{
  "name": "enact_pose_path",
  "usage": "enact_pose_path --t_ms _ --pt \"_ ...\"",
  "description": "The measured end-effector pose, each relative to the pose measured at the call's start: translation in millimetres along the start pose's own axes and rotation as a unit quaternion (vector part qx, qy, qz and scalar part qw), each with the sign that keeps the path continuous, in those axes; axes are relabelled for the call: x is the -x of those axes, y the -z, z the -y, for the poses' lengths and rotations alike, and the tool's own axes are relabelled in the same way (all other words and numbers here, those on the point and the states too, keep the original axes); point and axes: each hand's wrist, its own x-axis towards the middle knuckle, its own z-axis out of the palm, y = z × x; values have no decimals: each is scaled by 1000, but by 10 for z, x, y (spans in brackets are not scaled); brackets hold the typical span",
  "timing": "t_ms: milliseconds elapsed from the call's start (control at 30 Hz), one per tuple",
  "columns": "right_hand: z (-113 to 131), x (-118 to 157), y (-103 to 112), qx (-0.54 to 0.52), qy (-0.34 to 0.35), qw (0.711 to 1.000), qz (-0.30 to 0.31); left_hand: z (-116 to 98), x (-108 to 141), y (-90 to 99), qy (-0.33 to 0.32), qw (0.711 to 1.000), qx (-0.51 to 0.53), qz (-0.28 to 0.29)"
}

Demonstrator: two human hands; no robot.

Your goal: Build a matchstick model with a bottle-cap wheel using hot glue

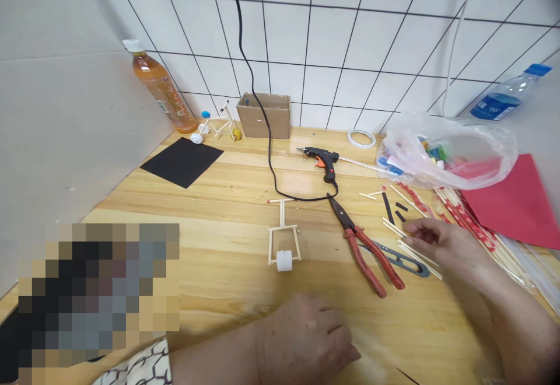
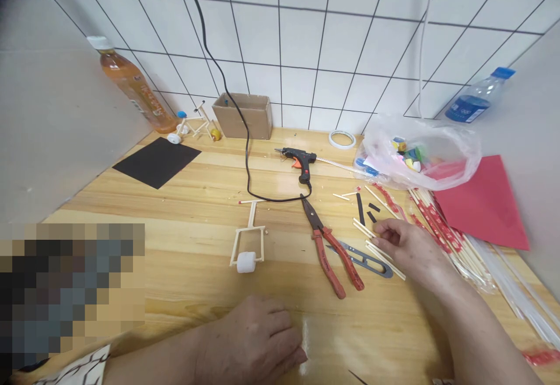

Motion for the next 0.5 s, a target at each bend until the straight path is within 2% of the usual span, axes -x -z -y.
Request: enact_pose_path --t_ms 267,367,500 --pt "185 8 -23 83 26 996 0 -2 -2 4 4 1000 -3 -3" --pt "180 14 -42 107 29 994 7 0 -3 1 -2 1000 0 -7" --pt "123 -13 -80 154 68 985 -25 6 -2 10 -4 1000 2 9"
